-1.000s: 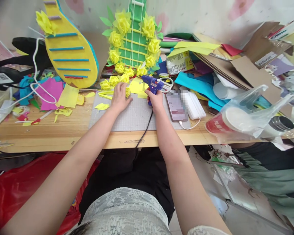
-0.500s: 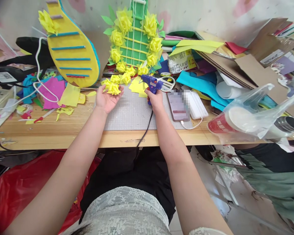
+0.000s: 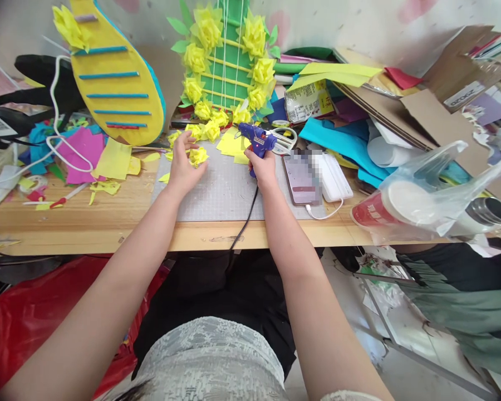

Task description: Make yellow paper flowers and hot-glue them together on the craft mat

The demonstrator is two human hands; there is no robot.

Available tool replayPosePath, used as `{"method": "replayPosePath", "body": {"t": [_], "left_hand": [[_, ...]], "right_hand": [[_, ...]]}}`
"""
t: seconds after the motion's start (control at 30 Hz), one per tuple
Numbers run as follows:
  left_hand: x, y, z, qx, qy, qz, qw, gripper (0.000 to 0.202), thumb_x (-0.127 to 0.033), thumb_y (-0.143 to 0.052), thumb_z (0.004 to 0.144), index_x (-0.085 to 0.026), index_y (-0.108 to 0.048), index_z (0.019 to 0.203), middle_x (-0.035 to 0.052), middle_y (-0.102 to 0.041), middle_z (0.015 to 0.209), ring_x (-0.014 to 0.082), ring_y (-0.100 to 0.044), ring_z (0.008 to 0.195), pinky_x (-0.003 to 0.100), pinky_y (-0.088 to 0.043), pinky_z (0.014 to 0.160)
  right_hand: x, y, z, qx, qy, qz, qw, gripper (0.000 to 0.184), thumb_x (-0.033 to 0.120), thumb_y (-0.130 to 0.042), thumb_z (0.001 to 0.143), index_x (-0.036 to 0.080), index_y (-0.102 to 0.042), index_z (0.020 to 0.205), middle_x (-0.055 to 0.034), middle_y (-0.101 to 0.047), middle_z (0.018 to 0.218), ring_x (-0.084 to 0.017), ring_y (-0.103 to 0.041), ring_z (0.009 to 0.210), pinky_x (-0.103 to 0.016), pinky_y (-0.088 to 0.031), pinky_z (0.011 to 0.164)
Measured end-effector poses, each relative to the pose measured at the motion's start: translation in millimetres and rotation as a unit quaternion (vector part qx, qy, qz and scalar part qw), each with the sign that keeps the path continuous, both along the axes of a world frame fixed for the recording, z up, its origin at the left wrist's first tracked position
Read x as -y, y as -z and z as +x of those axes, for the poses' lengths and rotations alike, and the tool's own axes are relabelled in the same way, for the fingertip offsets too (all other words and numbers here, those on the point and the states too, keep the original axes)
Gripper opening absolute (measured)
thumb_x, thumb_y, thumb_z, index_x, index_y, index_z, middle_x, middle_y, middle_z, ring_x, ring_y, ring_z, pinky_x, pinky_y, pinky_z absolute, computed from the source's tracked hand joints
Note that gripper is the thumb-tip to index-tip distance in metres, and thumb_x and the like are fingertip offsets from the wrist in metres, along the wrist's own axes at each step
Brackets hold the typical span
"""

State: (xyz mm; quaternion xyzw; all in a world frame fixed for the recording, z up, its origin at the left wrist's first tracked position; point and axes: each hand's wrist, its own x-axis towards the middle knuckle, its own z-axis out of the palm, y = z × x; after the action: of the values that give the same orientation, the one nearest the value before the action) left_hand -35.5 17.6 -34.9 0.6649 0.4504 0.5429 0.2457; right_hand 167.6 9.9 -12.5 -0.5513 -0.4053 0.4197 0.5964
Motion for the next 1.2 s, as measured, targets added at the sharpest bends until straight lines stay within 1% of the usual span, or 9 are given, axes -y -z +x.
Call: {"method": "replayPosePath", "body": {"t": [0.1,0.3,0.47,0.53,0.63,0.8,0.9,1.0,1.2], "left_hand": [[1.0,-0.5,-0.1,-0.108,0.013,0.090,0.990,0.066,-0.039,-0.064,0.078,-0.025,-0.033,0.135,0.0139,-0.043,0.135,0.0273,-0.042,0.126,0.048,-0.030,0.109],[2.8,-7.0,4.0,-0.124,-0.028,0.149,0.981,0.069,-0.036,-0.063,0.079,-0.030,-0.027,0.138,0.0115,-0.040,0.135,0.0260,-0.043,0.124,0.046,-0.032,0.109],[17.6,-23.5,11.5,-0.006,-0.018,0.055,0.998,0.067,-0.023,-0.071,0.068,-0.028,-0.042,0.128,0.0096,-0.041,0.137,0.0285,-0.041,0.128,0.045,-0.033,0.109],[25.9,-34.1,14.7,0.066,-0.008,0.002,0.998,0.060,-0.018,-0.072,0.066,-0.027,-0.050,0.121,0.0083,-0.043,0.136,0.0293,-0.036,0.133,0.043,-0.032,0.111],[32.9,-43.9,17.4,0.118,0.009,-0.039,0.992,0.059,-0.012,-0.073,0.063,-0.027,-0.054,0.116,0.0070,-0.043,0.136,0.0294,-0.031,0.137,0.041,-0.031,0.112],[29.7,-35.6,16.0,0.093,0.021,-0.036,0.995,0.067,-0.019,-0.077,0.062,-0.029,-0.050,0.122,0.0061,-0.042,0.137,0.0277,-0.040,0.131,0.041,-0.027,0.114],[31.0,-30.9,16.5,0.110,-0.005,-0.044,0.993,0.073,-0.025,-0.078,0.062,-0.030,-0.045,0.127,0.0070,-0.042,0.138,0.0257,-0.045,0.126,0.040,-0.033,0.109],[35.5,-33.0,18.2,0.165,-0.022,-0.081,0.983,0.073,-0.029,-0.076,0.065,-0.032,-0.041,0.130,0.0064,-0.044,0.138,0.0235,-0.047,0.125,0.035,-0.040,0.102],[40.1,-40.7,19.8,0.168,0.026,-0.099,0.980,0.072,-0.024,-0.078,0.062,-0.030,-0.046,0.127,0.0069,-0.046,0.137,0.0243,-0.048,0.126,0.034,-0.040,0.102]], "right_hand": [[-0.4,1.2,0.2,0.006,-0.003,0.004,1.000,0.010,0.021,-0.062,0.064,0.020,-0.053,0.068,0.0080,-0.047,0.047,-0.006,-0.038,0.041,-0.022,-0.033,0.041],[1.1,0.2,-0.9,0.007,-0.005,-0.006,1.000,0.012,0.022,-0.063,0.063,0.020,-0.053,0.069,0.0078,-0.048,0.049,-0.006,-0.039,0.041,-0.022,-0.032,0.041],[1.9,-0.8,-2.0,0.010,-0.008,-0.004,1.000,0.011,0.022,-0.062,0.063,0.020,-0.052,0.068,0.0083,-0.047,0.047,-0.006,-0.038,0.040,-0.022,-0.031,0.041],[1.4,-0.6,-2.1,0.010,-0.005,-0.005,1.000,0.011,0.022,-0.062,0.063,0.020,-0.052,0.067,0.0081,-0.046,0.046,-0.006,-0.038,0.040,-0.022,-0.031,0.041],[0.4,0.6,-1.9,0.016,-0.006,-0.006,1.000,0.013,0.024,-0.064,0.063,0.021,-0.051,0.067,0.0075,-0.047,0.049,-0.006,-0.038,0.042,-0.022,-0.032,0.042],[1.0,1.5,-2.2,0.035,-0.015,-0.008,0.999,0.015,0.025,-0.065,0.065,0.020,-0.052,0.069,0.0066,-0.046,0.050,-0.007,-0.039,0.044,-0.022,-0.033,0.044],[2.9,-0.7,-3.2,0.040,-0.012,-0.015,0.999,0.013,0.023,-0.064,0.067,0.020,-0.051,0.068,0.0070,-0.044,0.047,-0.007,-0.038,0.042,-0.022,-0.032,0.043],[4.3,-3.0,-3.9,0.038,-0.014,-0.017,0.999,0.012,0.021,-0.063,0.066,0.020,-0.051,0.068,0.0079,-0.045,0.045,-0.006,-0.037,0.040,-0.022,-0.032,0.042],[4.0,-2.6,-3.7,0.034,-0.020,-0.008,0.999,0.011,0.022,-0.063,0.065,0.020,-0.052,0.066,0.0084,-0.045,0.043,-0.006,-0.037,0.038,-0.022,-0.032,0.041]]}}
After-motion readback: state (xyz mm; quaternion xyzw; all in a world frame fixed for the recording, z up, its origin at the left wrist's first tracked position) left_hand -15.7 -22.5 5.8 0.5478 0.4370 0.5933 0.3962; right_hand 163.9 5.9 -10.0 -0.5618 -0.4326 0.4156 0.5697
